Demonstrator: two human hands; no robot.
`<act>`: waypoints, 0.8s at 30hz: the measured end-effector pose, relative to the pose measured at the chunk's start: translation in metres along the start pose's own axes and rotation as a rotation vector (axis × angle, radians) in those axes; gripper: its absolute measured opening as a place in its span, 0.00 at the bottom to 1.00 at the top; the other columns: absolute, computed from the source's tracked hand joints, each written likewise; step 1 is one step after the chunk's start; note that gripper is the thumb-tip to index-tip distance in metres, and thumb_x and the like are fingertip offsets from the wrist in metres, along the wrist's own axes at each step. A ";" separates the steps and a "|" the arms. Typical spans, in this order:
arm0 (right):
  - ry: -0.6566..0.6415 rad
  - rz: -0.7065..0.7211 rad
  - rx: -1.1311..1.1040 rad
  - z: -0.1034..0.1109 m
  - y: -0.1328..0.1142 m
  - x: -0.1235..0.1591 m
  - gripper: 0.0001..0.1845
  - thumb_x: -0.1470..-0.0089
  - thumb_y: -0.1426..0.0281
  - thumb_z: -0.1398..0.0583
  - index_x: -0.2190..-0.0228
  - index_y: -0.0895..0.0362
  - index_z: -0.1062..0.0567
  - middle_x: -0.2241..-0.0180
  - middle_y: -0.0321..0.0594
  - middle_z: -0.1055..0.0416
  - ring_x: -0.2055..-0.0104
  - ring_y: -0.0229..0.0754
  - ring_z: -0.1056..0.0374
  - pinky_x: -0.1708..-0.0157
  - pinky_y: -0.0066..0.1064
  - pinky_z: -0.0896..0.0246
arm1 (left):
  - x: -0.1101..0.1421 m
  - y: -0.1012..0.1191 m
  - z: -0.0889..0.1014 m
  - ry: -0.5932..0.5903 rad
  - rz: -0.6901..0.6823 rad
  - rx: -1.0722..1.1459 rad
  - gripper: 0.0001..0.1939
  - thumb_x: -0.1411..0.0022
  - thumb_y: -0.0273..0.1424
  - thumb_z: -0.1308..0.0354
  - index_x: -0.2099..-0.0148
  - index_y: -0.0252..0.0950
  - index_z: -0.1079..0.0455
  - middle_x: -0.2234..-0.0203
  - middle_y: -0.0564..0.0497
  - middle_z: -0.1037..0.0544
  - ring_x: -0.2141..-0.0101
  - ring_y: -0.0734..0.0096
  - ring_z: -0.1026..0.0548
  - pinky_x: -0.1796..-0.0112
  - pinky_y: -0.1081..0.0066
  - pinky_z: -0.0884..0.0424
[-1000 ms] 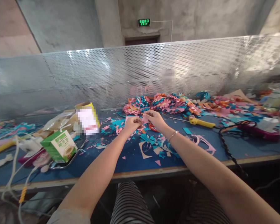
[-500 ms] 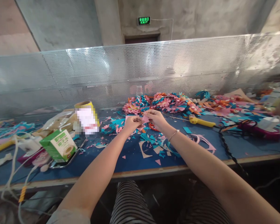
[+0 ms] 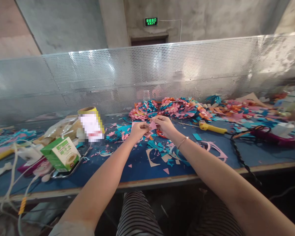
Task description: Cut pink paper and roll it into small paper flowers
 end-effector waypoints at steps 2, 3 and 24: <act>0.002 0.016 0.040 0.001 0.000 -0.001 0.17 0.69 0.59 0.35 0.78 0.59 0.30 0.79 0.35 0.33 0.77 0.34 0.37 0.76 0.27 0.40 | 0.000 0.000 0.000 -0.001 -0.006 -0.005 0.07 0.54 0.32 0.40 0.73 0.34 0.32 0.85 0.54 0.29 0.80 0.73 0.27 0.75 0.73 0.30; 0.009 0.032 0.070 0.003 0.000 -0.002 0.17 0.68 0.59 0.36 0.78 0.59 0.30 0.78 0.36 0.33 0.77 0.34 0.37 0.76 0.28 0.40 | 0.000 0.000 0.001 0.000 -0.009 -0.008 0.07 0.54 0.32 0.39 0.73 0.34 0.32 0.85 0.54 0.28 0.80 0.73 0.27 0.75 0.74 0.31; 0.103 0.104 0.341 0.017 0.003 -0.008 0.15 0.62 0.58 0.40 0.80 0.59 0.28 0.83 0.35 0.35 0.79 0.35 0.40 0.79 0.27 0.43 | -0.003 -0.017 0.002 0.032 0.153 0.179 0.08 0.55 0.33 0.39 0.76 0.33 0.32 0.84 0.53 0.28 0.81 0.76 0.30 0.75 0.73 0.32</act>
Point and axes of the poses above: each hand's wrist, its own x-axis away from the middle knuckle, its own z-axis out of the back of the hand, y = z × x, the point moved 7 cm from there along -x, towards the middle knuckle
